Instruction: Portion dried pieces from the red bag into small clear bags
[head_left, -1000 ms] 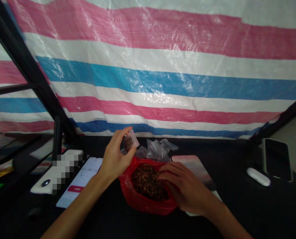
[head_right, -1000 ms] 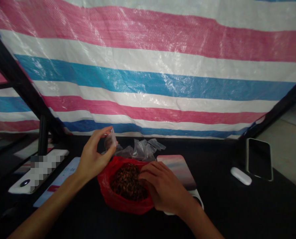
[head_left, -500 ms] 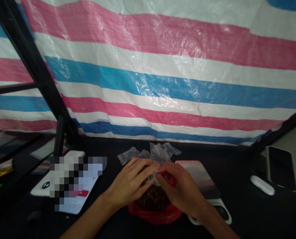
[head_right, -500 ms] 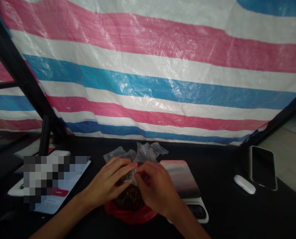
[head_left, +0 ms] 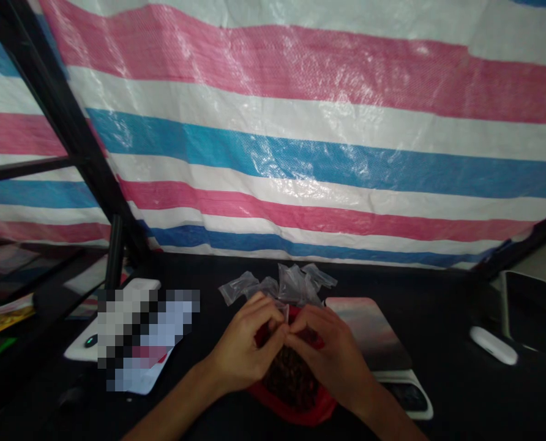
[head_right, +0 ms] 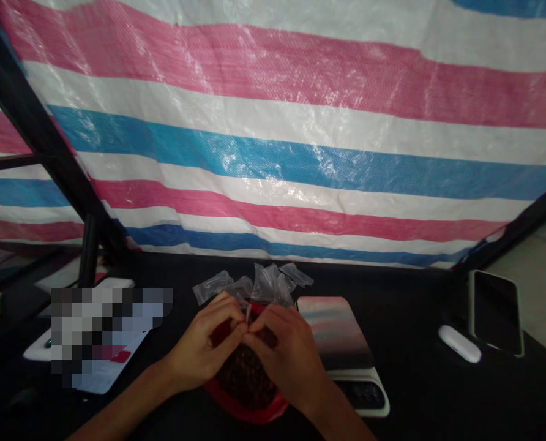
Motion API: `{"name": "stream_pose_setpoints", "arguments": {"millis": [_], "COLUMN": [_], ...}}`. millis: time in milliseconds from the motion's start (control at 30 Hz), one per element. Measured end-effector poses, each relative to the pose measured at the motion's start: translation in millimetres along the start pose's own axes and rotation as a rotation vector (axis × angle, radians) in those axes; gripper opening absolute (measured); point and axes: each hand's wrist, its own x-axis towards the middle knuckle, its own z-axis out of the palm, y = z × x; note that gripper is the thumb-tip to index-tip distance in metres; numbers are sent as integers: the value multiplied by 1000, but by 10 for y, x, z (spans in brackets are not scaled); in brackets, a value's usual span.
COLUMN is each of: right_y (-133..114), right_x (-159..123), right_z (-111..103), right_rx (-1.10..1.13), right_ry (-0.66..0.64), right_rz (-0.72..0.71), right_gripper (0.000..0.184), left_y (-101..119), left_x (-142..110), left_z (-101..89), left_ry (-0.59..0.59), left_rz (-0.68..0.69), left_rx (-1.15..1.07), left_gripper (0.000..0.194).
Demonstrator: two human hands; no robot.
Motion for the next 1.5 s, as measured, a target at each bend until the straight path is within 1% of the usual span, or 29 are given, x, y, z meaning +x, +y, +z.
{"name": "stream_pose_setpoints", "arguments": {"millis": [100, 200, 333, 433, 633, 767, 833, 933, 1067, 1167, 1267, 1367, 1500], "right_y": [42, 49, -23, -76, -54, -38, -47, -63, -61, -57, -63, -70, -54], "right_x": [-15, -22, -19, -21, -33, -32, -30, -36, -55, -59, -51, -46, -60], "right_z": [19, 21, -7, -21, 18, 16, 0, -19, -24, -34, -53, -59, -42], "right_rx": [-29, -36, -18, -29, -63, -27, 13, 42, 4, -10, -7, -41, -98], "right_ry": [-19, -40, -80, -102, -94, -102, -119, -132, -98, -85, -100, -111, -105], "right_rz": [-15, -20, -19, -1, 33, 45, 46, 43, 72, 103, 76, 9, -67], "right_gripper": [15, 15, 11, 13, 14, 13, 12, 15, 12, 10, 13, 14, 14], "left_y": [-14, -12, -14, -16, 23, 17, -4, -21, -2, 8, 15, 37, 48], "left_x": [5, 2, -1, 3, 25, 33, 27, 16, 22, 31, 30, 22, 10], "left_z": [5, -2, -4, -12, -41, -53, -48, -27, -10, -13, -18, -22, -29], "left_ry": [-36, -49, -56, -51, -82, -94, -100, -111, -86, -106, -132, -123, -112], "left_rz": [-20, -59, -112, -135, -124, -119, -135, -179, -193, -202, -213, -206, -192], "left_rx": [-62, -62, -69, -89, -93, -84, -97, -111, -140, -170, -173, -176, -182], "left_gripper": [21, 20, 18, 17, 14, 14, 13, 11, 12, 12, 12, 9, 15]}}
